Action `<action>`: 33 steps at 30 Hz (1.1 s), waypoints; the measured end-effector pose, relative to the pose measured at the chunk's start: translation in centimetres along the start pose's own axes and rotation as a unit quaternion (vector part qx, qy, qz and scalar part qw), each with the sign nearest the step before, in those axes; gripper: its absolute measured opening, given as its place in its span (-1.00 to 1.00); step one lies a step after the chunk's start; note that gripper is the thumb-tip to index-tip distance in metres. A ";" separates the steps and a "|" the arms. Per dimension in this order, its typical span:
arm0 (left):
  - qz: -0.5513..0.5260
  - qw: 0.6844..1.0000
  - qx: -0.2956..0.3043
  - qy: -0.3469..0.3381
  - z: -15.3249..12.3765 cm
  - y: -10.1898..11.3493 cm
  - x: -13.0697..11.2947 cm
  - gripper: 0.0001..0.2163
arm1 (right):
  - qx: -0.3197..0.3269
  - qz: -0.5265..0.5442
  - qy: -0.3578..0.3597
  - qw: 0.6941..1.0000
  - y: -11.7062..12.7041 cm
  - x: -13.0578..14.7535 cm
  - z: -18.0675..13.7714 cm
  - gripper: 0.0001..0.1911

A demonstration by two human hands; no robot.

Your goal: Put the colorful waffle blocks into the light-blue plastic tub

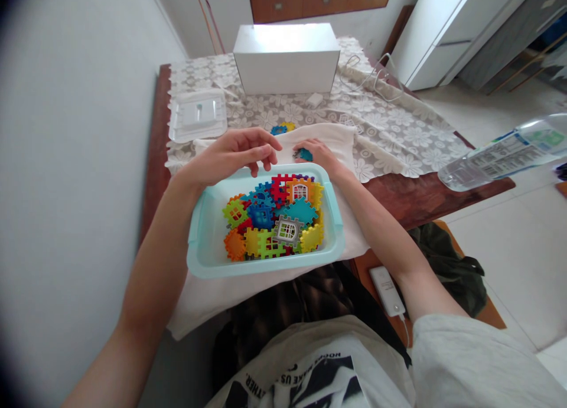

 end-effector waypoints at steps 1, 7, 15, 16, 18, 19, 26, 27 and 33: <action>0.003 1.000 0.001 0.000 0.0 0.0 0.0 -0.76 | -0.001 -0.002 -0.003 1.000 -0.1 -0.1 0.0 -0.44; 0.019 1.000 -0.009 -0.003 -0.1 0.1 0.0 -0.75 | -0.007 0.002 -0.007 1.000 0.2 0.3 -0.4 -0.46; 0.010 1.000 -0.014 0.002 -0.3 0.1 0.0 -0.78 | -0.106 0.150 -0.048 0.982 0.7 -0.2 -0.5 -0.47; 0.010 1.000 -0.014 0.001 -0.3 0.1 0.0 -0.78 | -0.124 0.167 -0.057 0.977 0.9 -0.4 -0.4 -0.42; 0.011 1.000 -0.015 0.001 -0.3 0.1 -0.1 -0.78 | -0.154 0.187 -0.072 0.967 1.5 -0.4 -0.2 -0.32; 0.011 1.000 -0.015 0.001 -0.3 0.1 -0.1 -0.78 | -0.166 0.192 -0.077 0.964 2.0 -0.1 -0.2 -0.29; 0.009 1.000 -0.015 -0.002 -0.2 0.0 -0.1 -0.79 | -0.208 0.300 0.023 0.931 7.7 6.5 -2.4 -0.29; 0.009 1.000 -0.016 -0.001 -0.2 0.0 -0.1 -0.79 | -0.194 0.340 0.063 0.918 8.3 7.7 -2.8 -0.34; -0.004 1.000 -0.019 0.004 -0.3 -0.1 -0.1 -0.82 | 0.069 0.408 0.175 0.893 9.9 12.1 -3.5 -0.42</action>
Point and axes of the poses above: each hand's wrist, its own z-axis towards the middle knuckle, its own y-axis out of the back of the hand, x = y × z, the point moved 3 cm from there along z, towards the middle knuckle, and after that the axes turned 5 degrees about -z, right-handed, at the moved point
